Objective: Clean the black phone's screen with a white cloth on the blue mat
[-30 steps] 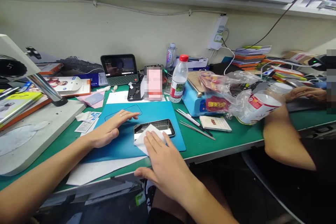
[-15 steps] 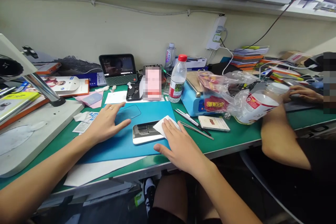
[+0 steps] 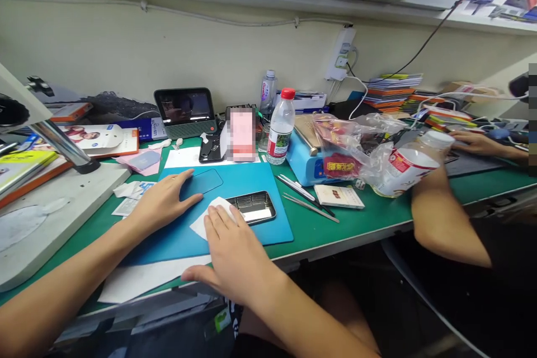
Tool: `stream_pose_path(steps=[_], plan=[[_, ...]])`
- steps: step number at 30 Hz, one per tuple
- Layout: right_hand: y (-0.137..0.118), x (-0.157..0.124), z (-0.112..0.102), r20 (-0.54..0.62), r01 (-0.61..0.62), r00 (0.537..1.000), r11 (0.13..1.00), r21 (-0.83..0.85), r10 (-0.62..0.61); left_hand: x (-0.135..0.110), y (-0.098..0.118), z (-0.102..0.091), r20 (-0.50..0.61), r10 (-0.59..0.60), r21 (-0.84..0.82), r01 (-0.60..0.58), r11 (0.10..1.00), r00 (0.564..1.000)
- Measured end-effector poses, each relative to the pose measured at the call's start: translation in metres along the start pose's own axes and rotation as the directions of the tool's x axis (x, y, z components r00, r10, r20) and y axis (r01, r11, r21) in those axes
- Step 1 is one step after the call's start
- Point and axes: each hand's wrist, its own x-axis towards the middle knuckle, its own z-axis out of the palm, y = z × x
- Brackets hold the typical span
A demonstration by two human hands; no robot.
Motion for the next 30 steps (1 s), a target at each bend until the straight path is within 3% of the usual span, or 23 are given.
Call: stream_pose_path(steps=[5,10,14,17,21,24,30], plan=[[0.016,-0.019,-0.003,-0.046,0.022,0.999,1.000,0.006,-0.022,0.001,-0.005,0.004,-0.052,0.042,-0.072,-0.045,0.996,0.998],[0.026,-0.035,0.000,-0.247,0.026,0.969,0.999,0.038,-0.016,0.003,-0.004,0.008,-0.125,0.062,-0.264,-0.093,0.960,0.990],[0.028,-0.039,0.000,-0.410,0.068,0.911,0.996,0.054,-0.040,0.006,-0.004,0.003,-0.199,0.000,-0.372,-0.076,0.925,0.980],[0.040,-0.032,-0.012,-0.520,0.054,0.854,0.996,0.073,-0.008,0.009,-0.009,-0.004,-0.316,-0.127,-0.490,-0.047,0.871,0.940],[0.074,-0.003,-0.035,-0.577,-0.098,0.811,0.995,0.030,0.098,0.014,-0.018,-0.009,-0.443,-0.269,-0.636,-0.088,0.766,0.855],[0.097,0.023,-0.045,-0.553,-0.117,0.828,0.993,-0.010,0.092,0.017,-0.021,-0.007,-0.484,-0.305,-0.692,-0.146,0.707,0.820],[0.105,0.058,-0.040,-0.321,-0.025,0.947,0.997,-0.070,0.002,0.017,-0.019,-0.003,-0.576,-0.354,-0.721,-0.255,0.644,0.737]])
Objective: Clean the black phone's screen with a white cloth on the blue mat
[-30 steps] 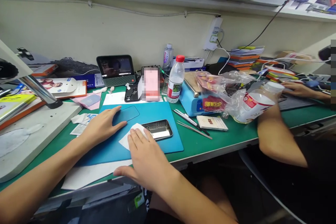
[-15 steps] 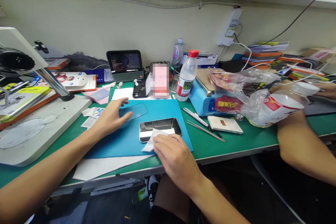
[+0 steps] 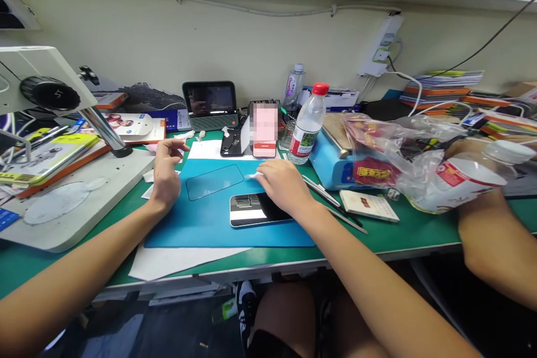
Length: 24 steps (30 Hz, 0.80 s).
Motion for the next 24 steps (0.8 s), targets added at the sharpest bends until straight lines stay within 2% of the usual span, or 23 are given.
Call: stream_pose_path(steps=[4,8,11,14,17,21,24], plan=[[-0.020,0.028,0.009,0.162,0.095,0.982,0.994,0.046,-0.101,-0.001,0.001,0.001,-0.037,0.030,-0.034,-0.031,0.999,0.999],[-0.038,0.068,0.022,0.344,0.207,0.907,0.968,0.143,-0.245,0.001,0.001,-0.001,-0.109,0.061,-0.036,-0.065,0.997,0.992],[-0.038,0.087,0.032,0.450,0.219,0.845,0.955,0.200,-0.288,0.001,0.001,-0.001,-0.146,0.072,-0.028,-0.077,0.997,0.987],[-0.032,0.093,0.038,0.483,0.209,0.823,0.949,0.235,-0.301,0.001,0.000,-0.001,-0.146,0.079,-0.018,-0.083,0.996,0.986],[-0.030,0.091,0.037,0.451,0.187,0.843,0.946,0.265,-0.293,0.002,-0.002,-0.001,-0.145,0.085,-0.013,-0.088,0.996,0.986],[-0.029,0.082,0.030,0.323,0.124,0.912,0.921,0.370,-0.253,0.002,-0.004,-0.002,-0.153,0.094,-0.014,-0.097,0.995,0.984],[-0.026,0.068,0.021,0.167,0.043,0.975,0.861,0.506,-0.146,0.000,-0.003,-0.003,-0.043,0.117,-0.024,-0.119,0.993,0.992]])
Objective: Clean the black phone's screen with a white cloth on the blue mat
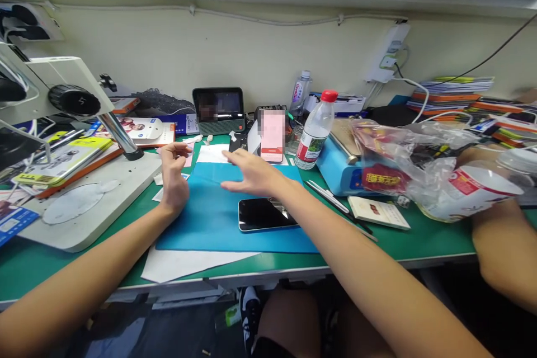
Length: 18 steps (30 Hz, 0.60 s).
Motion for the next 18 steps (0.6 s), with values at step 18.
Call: stream_pose_path(steps=[18], plan=[[-0.011,-0.073,0.036,-0.304,0.064,0.935,0.754,0.654,0.184,-0.031,0.037,0.012,0.781,-0.012,0.095,-0.100,0.990,0.624]])
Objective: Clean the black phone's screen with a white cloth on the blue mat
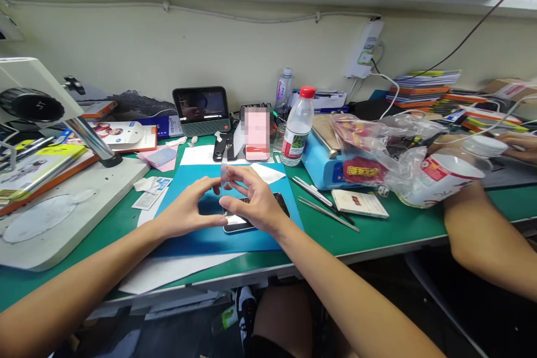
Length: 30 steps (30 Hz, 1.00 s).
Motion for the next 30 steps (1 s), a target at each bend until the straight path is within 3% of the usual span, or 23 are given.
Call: stream_pose_path(steps=[5,8,11,15,20,25,30], plan=[[-0.014,-0.003,-0.017,0.066,-0.033,0.997,0.999,-0.043,0.035,0.000,0.004,0.001,0.022,0.018,0.056,-0.019,0.998,1.000],[-0.030,-0.010,-0.043,0.113,-0.054,0.991,0.987,-0.151,0.071,0.001,0.004,-0.001,0.035,0.058,0.114,-0.061,0.992,0.998],[-0.041,-0.023,-0.070,0.086,-0.080,0.991,0.970,-0.228,0.102,0.001,0.006,0.000,0.067,0.071,0.159,-0.081,0.984,0.995],[-0.042,-0.041,-0.091,0.022,-0.153,0.986,0.939,-0.310,0.167,0.001,0.011,0.003,0.132,0.048,0.211,-0.076,0.975,0.990],[-0.035,-0.049,-0.107,0.051,-0.183,0.970,0.853,-0.489,0.238,0.001,0.015,0.011,0.141,0.062,0.258,-0.097,0.961,0.988],[-0.030,-0.049,-0.126,0.123,-0.135,0.949,0.725,-0.675,0.291,0.002,0.017,0.016,0.159,0.037,0.260,-0.078,0.963,0.987],[-0.021,-0.043,-0.137,0.179,-0.026,0.957,0.684,-0.729,0.227,0.003,0.018,0.015,0.191,-0.033,0.284,-0.023,0.959,0.981]])
